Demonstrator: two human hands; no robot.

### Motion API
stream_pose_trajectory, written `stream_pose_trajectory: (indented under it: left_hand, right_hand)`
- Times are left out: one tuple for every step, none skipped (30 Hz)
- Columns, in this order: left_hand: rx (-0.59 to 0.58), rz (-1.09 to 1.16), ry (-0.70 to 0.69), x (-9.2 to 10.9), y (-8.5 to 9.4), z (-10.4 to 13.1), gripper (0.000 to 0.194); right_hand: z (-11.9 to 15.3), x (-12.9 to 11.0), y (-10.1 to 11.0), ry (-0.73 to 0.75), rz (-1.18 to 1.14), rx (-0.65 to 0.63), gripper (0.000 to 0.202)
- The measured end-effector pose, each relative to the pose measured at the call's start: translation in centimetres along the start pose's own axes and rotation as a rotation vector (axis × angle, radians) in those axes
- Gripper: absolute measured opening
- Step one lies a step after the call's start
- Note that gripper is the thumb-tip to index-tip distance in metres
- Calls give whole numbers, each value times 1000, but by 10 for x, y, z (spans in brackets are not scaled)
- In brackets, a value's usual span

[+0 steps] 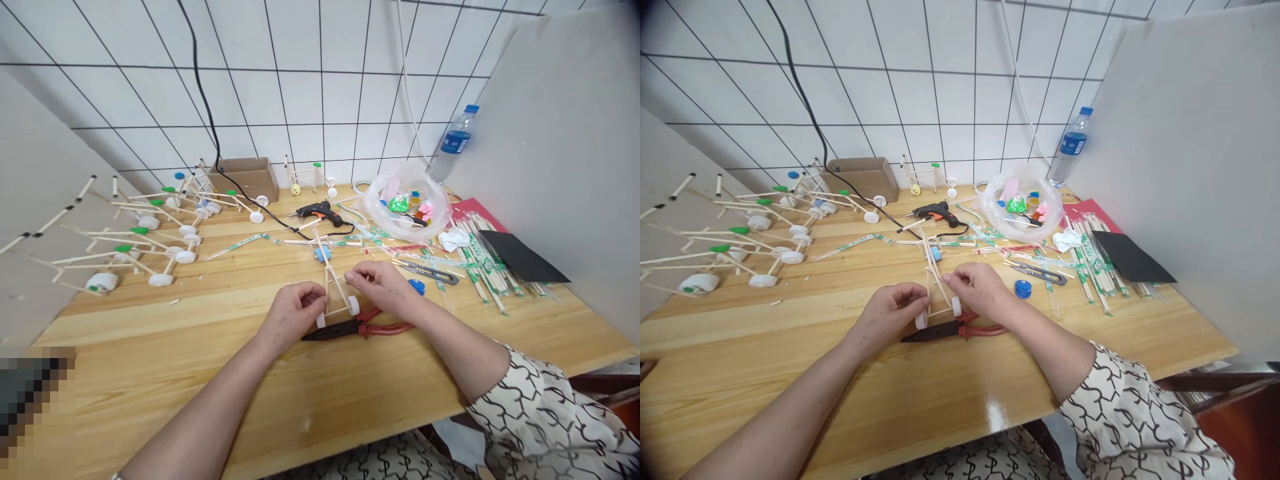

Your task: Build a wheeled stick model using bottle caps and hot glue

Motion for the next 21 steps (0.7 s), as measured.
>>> stream_pose_trajectory:
  left_hand:
    - [1,-1,-1,0,0,0,23]
    - [1,-3,-2,0,0,0,23]
    - [-2,-5,-3,0,0,0,23]
    - [-5,-7,-2,0,1,-1,23]
    - [-8,-7,0,0,1,-1,23]
    - [-9,-6,2,0,1,-1,23]
    - [-8,-4,3,0,1,-1,23]
    - [-9,-2,4,0,1,-1,22]
    - [-8,-1,4,-1,1,-1,22]
    - [-9,0,4,-1,1,-1,21]
    - [-7,0,3,-1,1,-1,21]
    - [-5,0,3,-1,1,-1,21]
    - [-3,-1,2,-1,1,-1,21]
    - [-3,-3,3,-1,1,0,22]
    - [-3,-6,4,-1,1,0,22]
    - [-5,-9,5,-1,1,0,22]
    - [-6,-12,6,0,1,0,21]
    - [-7,-16,7,0,1,0,21]
    - [-6,-20,7,0,1,0,21]
    - [-3,-22,8,0,0,0,20]
    - [-1,-23,9,0,0,0,20]
  right_hand:
    - [0,0,1,3,-6,8,34]
    - [0,1,3,4,-8,16,35]
    - [-1,1,4,3,-8,21,35]
    - [-1,2,4,-1,-7,24,35]
    - [-1,2,5,-6,-6,24,35]
    - [-1,3,5,-12,-5,25,35]
    - [-2,3,5,-16,-3,26,35]
    - [-2,4,5,-17,-2,28,36]
    - [-2,4,5,-16,0,27,36]
    - [-2,4,5,-15,1,25,36]
    - [-2,4,5,-14,1,23,36]
    - [-2,4,4,-12,1,20,36]
    - [-2,4,4,-13,1,17,36]
    - [-2,4,4,-14,-1,14,36]
    - [-2,4,4,-15,-3,15,36]
    - [-2,4,4,-18,-5,16,36]
    - [-3,4,4,-20,-7,15,36]
    - [-3,4,3,-23,-9,14,35]
    - [-3,4,2,-27,-10,11,35]
    - [-3,5,1,-31,-10,7,34]
    - [-2,5,0,-36,-7,2,32]
Point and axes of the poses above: each hand's wrist, its own z-axis away from the middle knuckle, its own y-axis out of the back of the hand, x = y × z, the point moved 1 cm from there along -z, towards the middle knuckle, and after that the axes turned 10 degrees about -y, right-handed, at the moved point
